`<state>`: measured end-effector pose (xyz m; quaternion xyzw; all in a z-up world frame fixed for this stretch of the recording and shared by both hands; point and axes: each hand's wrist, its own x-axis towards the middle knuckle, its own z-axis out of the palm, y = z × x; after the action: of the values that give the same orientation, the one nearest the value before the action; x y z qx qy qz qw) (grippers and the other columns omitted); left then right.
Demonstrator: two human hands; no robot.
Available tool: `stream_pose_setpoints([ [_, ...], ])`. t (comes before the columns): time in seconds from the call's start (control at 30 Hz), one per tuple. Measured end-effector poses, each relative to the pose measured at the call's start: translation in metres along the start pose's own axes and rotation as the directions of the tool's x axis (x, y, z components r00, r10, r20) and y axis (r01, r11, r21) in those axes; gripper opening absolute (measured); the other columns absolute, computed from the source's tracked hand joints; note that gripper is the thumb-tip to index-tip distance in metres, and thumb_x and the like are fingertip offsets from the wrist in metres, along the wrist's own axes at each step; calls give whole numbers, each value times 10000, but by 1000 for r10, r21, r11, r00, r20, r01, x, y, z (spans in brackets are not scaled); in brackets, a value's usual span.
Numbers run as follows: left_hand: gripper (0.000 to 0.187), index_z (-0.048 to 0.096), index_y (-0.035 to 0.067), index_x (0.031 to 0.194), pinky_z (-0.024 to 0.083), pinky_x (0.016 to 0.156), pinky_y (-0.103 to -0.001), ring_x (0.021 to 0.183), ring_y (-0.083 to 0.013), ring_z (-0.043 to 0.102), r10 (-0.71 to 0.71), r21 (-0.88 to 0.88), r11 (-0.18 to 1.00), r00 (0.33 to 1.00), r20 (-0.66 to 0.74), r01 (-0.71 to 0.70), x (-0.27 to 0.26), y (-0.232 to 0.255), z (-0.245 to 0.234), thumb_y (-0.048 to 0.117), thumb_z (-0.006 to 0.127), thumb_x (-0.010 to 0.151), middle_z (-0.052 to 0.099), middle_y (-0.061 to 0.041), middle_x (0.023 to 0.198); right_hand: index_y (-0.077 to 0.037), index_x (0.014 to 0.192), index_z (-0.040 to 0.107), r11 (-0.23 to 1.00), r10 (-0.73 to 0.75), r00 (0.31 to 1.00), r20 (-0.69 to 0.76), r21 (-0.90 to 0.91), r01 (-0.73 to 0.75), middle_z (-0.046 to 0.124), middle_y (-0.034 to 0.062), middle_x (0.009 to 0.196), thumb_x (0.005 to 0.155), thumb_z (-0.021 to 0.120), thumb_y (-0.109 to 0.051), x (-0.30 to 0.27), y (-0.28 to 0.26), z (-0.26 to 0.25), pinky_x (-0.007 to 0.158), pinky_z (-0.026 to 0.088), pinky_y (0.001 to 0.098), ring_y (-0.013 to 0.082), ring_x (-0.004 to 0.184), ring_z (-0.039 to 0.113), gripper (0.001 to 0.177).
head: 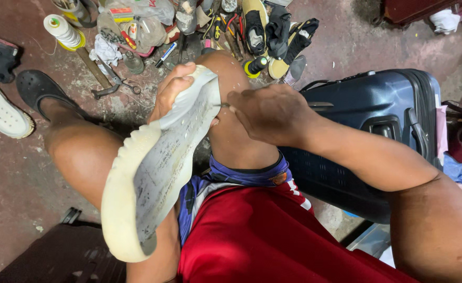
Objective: The person sits on the floor and cleans a white shoe insole using a small white cloth and a metal tool. They repeatedly wipe the insole surface and scrape along the edges and grooves, then place the insole on the floor and continue cleaning it.
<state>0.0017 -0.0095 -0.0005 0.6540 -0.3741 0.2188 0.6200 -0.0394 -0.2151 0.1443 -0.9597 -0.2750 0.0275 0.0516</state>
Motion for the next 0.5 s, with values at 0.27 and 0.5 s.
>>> stream_pose_setpoints([
  [0.27,841,404,73,1437,542,1110,-386,1358,-344,585,-117,58,991,992,-37,119,-5,26,0,112,989,833,485,-203,1496,-97,1030,603,994,58,991,122,87,-69,709,90,760,956,590,-217,1,-4,-5,581,537,468,333,694,705,141],
  [0.5,738,406,124,1463,573,1053,-353,1324,-312,624,-205,-116,971,978,40,208,4,24,-3,49,904,923,422,-173,1584,-59,1093,582,997,-55,994,-98,-58,49,700,122,794,1018,591,-163,-5,-3,-3,589,530,471,350,697,701,129],
])
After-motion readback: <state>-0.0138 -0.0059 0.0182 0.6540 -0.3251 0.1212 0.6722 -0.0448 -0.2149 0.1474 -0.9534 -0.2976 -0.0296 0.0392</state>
